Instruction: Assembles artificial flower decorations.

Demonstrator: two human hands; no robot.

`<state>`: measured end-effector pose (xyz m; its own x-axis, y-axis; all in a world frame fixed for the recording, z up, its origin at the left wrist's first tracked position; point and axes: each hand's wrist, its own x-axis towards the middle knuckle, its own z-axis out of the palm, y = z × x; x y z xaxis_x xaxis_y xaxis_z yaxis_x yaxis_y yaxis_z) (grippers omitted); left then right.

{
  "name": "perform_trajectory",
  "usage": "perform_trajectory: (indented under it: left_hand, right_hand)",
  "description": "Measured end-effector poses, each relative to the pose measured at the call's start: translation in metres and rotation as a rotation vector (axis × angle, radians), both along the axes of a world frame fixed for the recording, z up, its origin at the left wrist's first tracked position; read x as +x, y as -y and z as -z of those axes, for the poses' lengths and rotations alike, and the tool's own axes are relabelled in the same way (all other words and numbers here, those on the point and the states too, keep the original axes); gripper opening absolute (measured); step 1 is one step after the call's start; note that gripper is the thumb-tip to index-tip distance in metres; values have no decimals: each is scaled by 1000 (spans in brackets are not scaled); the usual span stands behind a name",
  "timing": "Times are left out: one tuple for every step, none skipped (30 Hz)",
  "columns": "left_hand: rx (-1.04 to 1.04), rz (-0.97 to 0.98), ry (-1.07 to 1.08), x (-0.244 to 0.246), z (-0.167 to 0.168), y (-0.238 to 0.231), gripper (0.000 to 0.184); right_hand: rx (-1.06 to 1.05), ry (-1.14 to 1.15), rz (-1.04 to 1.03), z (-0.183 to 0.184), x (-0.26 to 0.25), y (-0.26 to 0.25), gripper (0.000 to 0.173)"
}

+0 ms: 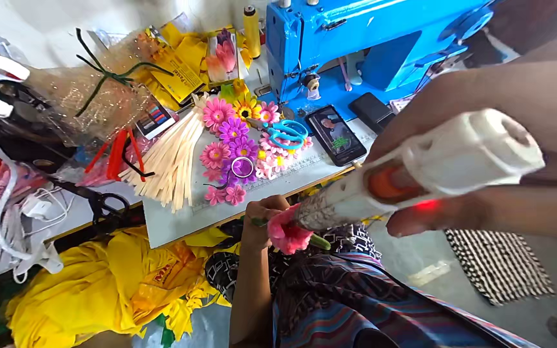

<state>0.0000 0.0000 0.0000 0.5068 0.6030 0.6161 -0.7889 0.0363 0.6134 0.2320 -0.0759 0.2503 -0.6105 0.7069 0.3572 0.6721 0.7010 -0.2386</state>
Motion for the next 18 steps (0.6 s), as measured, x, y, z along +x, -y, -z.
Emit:
perform_trajectory:
  left_hand:
    - [-56, -8, 3, 0, -2, 3, 9]
    - [-101, -20, 4, 0, -3, 6, 9]
    - [-136, -38, 6, 1, -4, 9, 11]
    - [-164, -49, 17, 1, -5, 11, 13]
    - [-177, -54, 36, 1, -5, 14, 16]
    - [-189, -64, 47, 1, -6, 16, 16]
    - [-194, -81, 46, 2, -9, 18, 15]
    - [-203, -103, 34, 2, -12, 20, 14]
    - [-226, -132, 15, 3, -16, 22, 12]
    - [-261, -161, -7, 3, -21, 24, 10]
    - [-308, -195, -34, 4, -25, 26, 9]
    - [-371, -224, -56, 5, -29, 28, 8]
    - [-461, -248, -61, 7, -32, 30, 9]
    - [-559, -263, -58, 8, -36, 32, 13]
    - [-662, -277, -55, 10, -39, 34, 18]
    - [-760, -288, -54, 11, -44, 36, 23]
    - [-844, -296, -66, 12, -48, 38, 25]
    - [-913, -302, -89, 12, -53, 39, 25]
  right_hand:
    - [-12, -43, -4, 2, 3, -4, 41]
    - [-28, -93, -9, 3, 5, -8, 41]
    - [-52, -141, -20, 3, 7, -12, 41]
    - [-75, -175, -23, 3, 7, -15, 42]
    - [-102, -201, -21, 2, 7, -18, 41]
    - [-134, -222, -18, 2, 7, -20, 39]
    - [-165, -239, -16, 2, 7, -22, 37]
    - [-189, -249, -13, 3, 8, -24, 37]
    - [-208, -261, -3, 3, 8, -26, 36]
    - [-218, -267, 11, 3, 7, -29, 36]
    - [-234, -282, 19, 3, 7, -32, 36]
    - [-247, -301, 35, 3, 7, -35, 33]
    - [-261, -319, 33, 3, 7, -40, 31]
    - [-271, -336, 29, 4, 8, -45, 28]
    - [-285, -349, 35, 5, 9, -49, 26]
    - [-302, -362, 49, 7, 9, -54, 25]
    - [-320, -373, 76, 9, 9, -58, 23]
    - [-342, -389, 103, 13, 9, -63, 22]
